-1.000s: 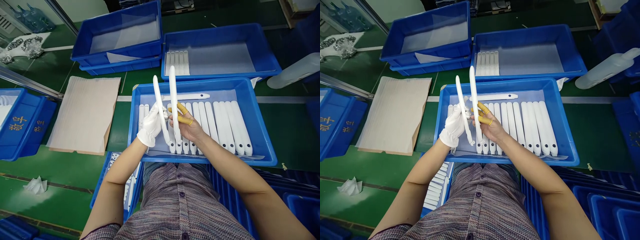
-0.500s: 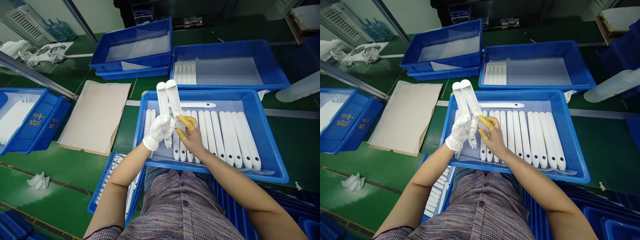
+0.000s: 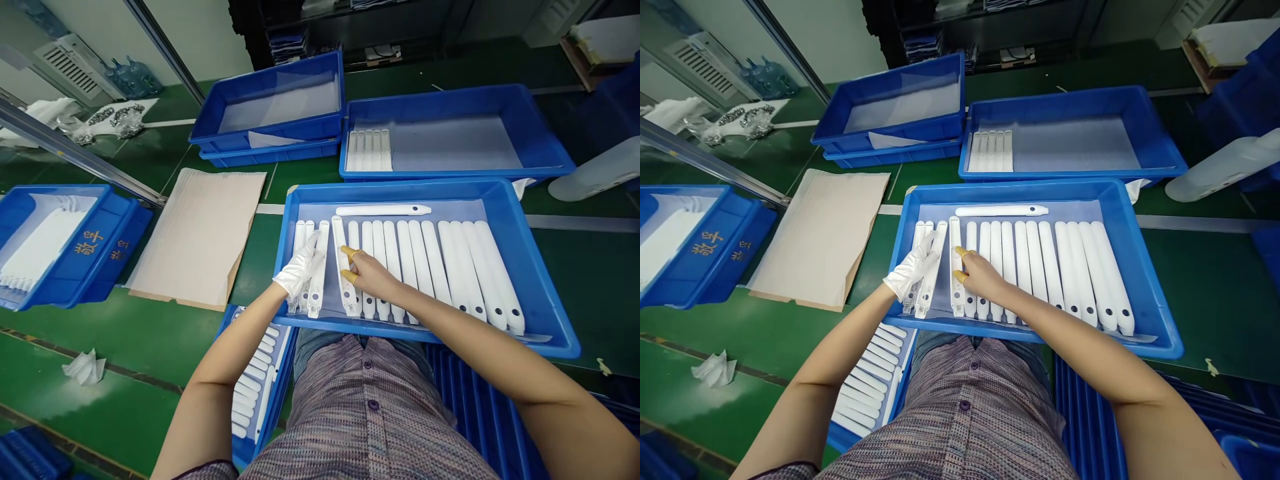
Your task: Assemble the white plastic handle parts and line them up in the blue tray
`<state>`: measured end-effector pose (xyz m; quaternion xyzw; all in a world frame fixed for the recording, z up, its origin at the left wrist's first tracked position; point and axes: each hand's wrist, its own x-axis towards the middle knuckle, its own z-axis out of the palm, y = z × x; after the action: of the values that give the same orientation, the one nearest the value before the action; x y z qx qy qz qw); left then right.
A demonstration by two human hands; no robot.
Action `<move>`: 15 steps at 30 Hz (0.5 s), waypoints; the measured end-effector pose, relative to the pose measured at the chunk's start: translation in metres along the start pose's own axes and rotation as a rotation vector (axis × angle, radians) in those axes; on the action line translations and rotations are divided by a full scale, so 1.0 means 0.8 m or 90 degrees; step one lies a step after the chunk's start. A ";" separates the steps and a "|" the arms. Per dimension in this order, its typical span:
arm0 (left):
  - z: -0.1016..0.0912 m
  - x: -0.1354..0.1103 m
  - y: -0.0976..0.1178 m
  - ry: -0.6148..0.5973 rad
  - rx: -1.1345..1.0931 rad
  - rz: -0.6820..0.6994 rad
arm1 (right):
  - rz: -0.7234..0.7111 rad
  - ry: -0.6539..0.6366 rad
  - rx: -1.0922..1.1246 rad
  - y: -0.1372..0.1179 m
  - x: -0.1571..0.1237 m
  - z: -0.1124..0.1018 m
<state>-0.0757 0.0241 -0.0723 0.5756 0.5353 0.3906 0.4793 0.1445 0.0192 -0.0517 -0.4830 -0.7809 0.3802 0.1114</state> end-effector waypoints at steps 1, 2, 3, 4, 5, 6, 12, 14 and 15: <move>-0.002 -0.002 -0.011 -0.019 0.072 -0.014 | 0.008 -0.030 -0.040 -0.003 0.005 0.007; -0.004 -0.003 -0.020 -0.035 0.131 -0.024 | 0.013 -0.053 -0.076 -0.006 0.010 0.014; -0.005 -0.003 -0.028 -0.043 0.179 -0.030 | 0.016 -0.068 -0.105 -0.009 0.014 0.021; -0.005 -0.001 -0.033 -0.045 0.226 -0.028 | 0.016 -0.076 -0.123 -0.013 0.018 0.027; -0.006 0.001 -0.035 -0.043 0.269 -0.022 | 0.015 -0.080 -0.132 -0.015 0.022 0.031; -0.006 0.003 -0.036 -0.038 0.312 -0.016 | 0.014 -0.081 -0.135 -0.017 0.027 0.032; 0.002 0.007 -0.015 -0.045 0.518 0.022 | 0.058 0.064 -0.169 0.009 0.074 -0.011; 0.007 0.008 -0.008 -0.102 0.596 0.058 | 0.095 0.132 -0.181 0.028 0.094 -0.028; 0.009 0.008 -0.007 -0.136 0.636 0.072 | 0.110 0.152 -0.183 0.037 0.103 -0.034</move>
<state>-0.0691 0.0295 -0.0796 0.7991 0.5726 0.0511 0.1760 0.1370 0.1087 -0.0700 -0.6009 -0.7639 0.2129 0.1000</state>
